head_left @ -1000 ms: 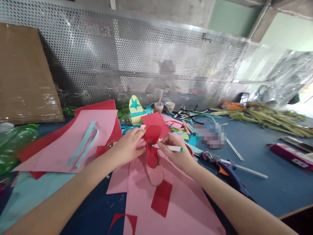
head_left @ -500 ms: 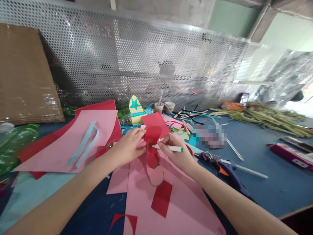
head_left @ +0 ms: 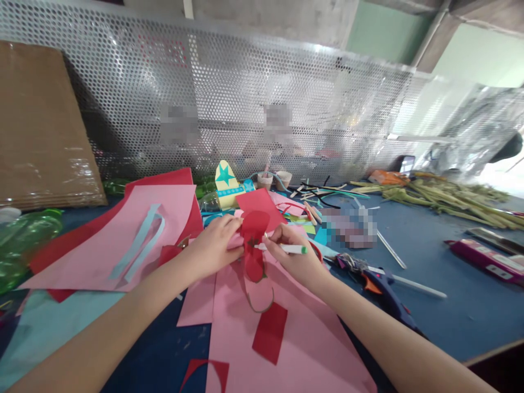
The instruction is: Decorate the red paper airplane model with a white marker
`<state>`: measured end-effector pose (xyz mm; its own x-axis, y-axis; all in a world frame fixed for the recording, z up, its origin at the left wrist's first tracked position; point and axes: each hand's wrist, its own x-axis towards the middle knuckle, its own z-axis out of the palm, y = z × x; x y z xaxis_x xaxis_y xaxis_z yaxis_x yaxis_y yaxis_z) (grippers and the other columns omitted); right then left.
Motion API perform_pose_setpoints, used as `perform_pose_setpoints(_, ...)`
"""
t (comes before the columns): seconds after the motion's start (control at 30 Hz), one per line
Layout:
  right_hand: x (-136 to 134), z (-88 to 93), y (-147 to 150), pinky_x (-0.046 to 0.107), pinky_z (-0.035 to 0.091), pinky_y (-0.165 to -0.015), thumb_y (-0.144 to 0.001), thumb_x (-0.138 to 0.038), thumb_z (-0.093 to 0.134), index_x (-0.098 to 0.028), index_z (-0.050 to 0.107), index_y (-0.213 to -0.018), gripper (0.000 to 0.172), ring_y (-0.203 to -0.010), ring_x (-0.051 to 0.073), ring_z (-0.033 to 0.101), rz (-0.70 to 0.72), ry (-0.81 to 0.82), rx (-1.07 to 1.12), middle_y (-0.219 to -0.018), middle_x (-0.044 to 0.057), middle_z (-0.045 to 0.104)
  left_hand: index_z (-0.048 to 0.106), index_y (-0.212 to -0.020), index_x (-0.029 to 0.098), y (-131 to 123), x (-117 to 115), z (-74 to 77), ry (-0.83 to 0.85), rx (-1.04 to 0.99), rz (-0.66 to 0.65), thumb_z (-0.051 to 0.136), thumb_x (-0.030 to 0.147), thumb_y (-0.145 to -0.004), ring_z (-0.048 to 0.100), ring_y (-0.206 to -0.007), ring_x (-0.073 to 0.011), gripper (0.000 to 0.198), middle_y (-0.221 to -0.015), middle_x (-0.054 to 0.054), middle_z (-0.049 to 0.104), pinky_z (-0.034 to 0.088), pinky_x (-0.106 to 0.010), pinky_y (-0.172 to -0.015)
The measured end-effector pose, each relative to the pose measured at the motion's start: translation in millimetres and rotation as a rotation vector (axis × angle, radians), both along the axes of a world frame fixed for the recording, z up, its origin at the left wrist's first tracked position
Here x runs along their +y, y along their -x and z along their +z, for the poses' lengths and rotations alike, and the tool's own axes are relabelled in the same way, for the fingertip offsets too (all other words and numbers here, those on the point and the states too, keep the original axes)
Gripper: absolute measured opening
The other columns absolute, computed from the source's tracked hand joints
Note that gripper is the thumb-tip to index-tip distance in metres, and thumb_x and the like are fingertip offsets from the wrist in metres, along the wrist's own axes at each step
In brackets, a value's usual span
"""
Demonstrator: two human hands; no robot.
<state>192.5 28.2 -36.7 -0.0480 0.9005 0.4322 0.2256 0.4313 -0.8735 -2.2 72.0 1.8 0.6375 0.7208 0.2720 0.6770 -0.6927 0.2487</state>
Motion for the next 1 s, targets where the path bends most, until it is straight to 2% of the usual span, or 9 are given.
perform_pose_setpoints(0.2,0.2,0.3,-0.4,0.024,0.030,-0.050,-0.080,-0.027,0.056,-0.022,0.040,-0.065,0.022,-0.052,0.010,0.036,-0.025,-0.002,-0.016,-0.058,-0.006,0.041,0.051,-0.115,0.019,0.6,0.1,0.0,0.002,-0.011,-0.003,0.059,0.025,-0.082,0.051,-0.115,-0.0274,0.035,-0.120,-0.011,0.055,0.044,-0.044,-0.097)
perform_pose_setpoints(0.6,0.0,0.0,-1.1,0.024,0.031,-0.052,-0.080,-0.026,0.055,-0.021,0.041,-0.066,0.021,-0.053,0.010,0.039,-0.008,-0.010,-0.029,-0.059,-0.005,0.044,0.050,-0.117,0.016,-0.3,0.3,0.2,0.025,0.011,0.023,0.059,0.022,-0.080,0.048,-0.120,-0.0279,0.039,-0.124,-0.013,0.053,0.041,-0.044,-0.101)
perform_pose_setpoints(1.0,-0.7,1.8,-1.7,0.024,0.029,-0.050,-0.080,-0.027,0.055,-0.022,0.040,-0.065,0.022,-0.051,0.010,0.036,-0.043,-0.015,-0.059,-0.056,-0.006,0.042,0.050,-0.115,0.020,1.8,0.9,-1.9,-0.019,-0.016,-0.010,0.057,0.024,-0.081,0.051,-0.116,-0.0272,0.035,-0.121,-0.010,0.055,0.044,-0.045,-0.097)
